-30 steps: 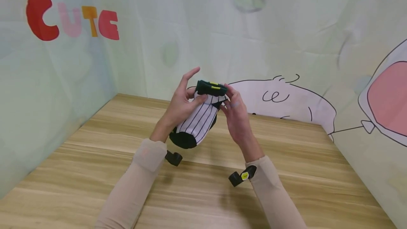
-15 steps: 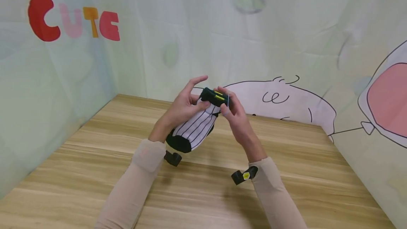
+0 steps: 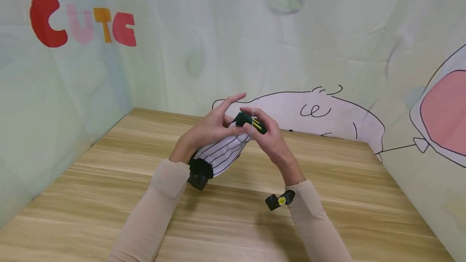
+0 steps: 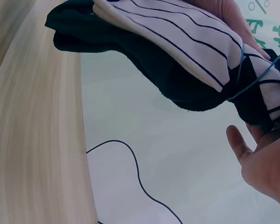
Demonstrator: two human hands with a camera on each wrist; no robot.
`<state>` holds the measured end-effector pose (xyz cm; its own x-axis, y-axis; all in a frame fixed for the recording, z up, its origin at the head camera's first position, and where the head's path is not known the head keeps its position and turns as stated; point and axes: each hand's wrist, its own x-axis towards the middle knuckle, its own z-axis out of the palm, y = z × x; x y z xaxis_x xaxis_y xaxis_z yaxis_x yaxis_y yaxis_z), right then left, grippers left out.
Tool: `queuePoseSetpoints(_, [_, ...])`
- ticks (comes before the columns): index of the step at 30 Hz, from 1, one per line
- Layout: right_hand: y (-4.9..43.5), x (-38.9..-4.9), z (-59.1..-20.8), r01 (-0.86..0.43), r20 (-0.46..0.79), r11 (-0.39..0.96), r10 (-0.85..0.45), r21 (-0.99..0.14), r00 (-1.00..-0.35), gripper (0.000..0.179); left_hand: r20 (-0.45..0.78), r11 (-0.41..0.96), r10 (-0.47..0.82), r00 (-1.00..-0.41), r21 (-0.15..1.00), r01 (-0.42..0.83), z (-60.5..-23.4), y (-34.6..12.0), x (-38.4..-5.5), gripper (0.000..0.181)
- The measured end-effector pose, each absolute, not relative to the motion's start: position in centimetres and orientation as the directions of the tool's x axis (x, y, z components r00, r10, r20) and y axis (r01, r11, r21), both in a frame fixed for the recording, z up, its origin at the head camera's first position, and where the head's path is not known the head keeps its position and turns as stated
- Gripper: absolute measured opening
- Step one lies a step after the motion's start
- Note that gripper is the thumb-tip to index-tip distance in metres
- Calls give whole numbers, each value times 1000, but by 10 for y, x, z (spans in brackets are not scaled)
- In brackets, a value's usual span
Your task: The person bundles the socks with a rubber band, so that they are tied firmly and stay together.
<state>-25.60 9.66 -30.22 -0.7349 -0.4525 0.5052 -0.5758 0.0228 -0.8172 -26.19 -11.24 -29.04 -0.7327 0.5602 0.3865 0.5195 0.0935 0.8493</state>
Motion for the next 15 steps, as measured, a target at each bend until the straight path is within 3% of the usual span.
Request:
queuePoseSetpoints(7, [96, -255, -303, -610, 511, 108, -444, -785, -736, 44, 383, 158, 591, -710, 808, 567, -294, -109, -264, 75])
queuePoseSetpoints(15, [94, -256, -307, -638, 520, 187, -433, -747, -736, 33, 406, 207, 615, -677, 745, 634, -296, -105, -267, 65])
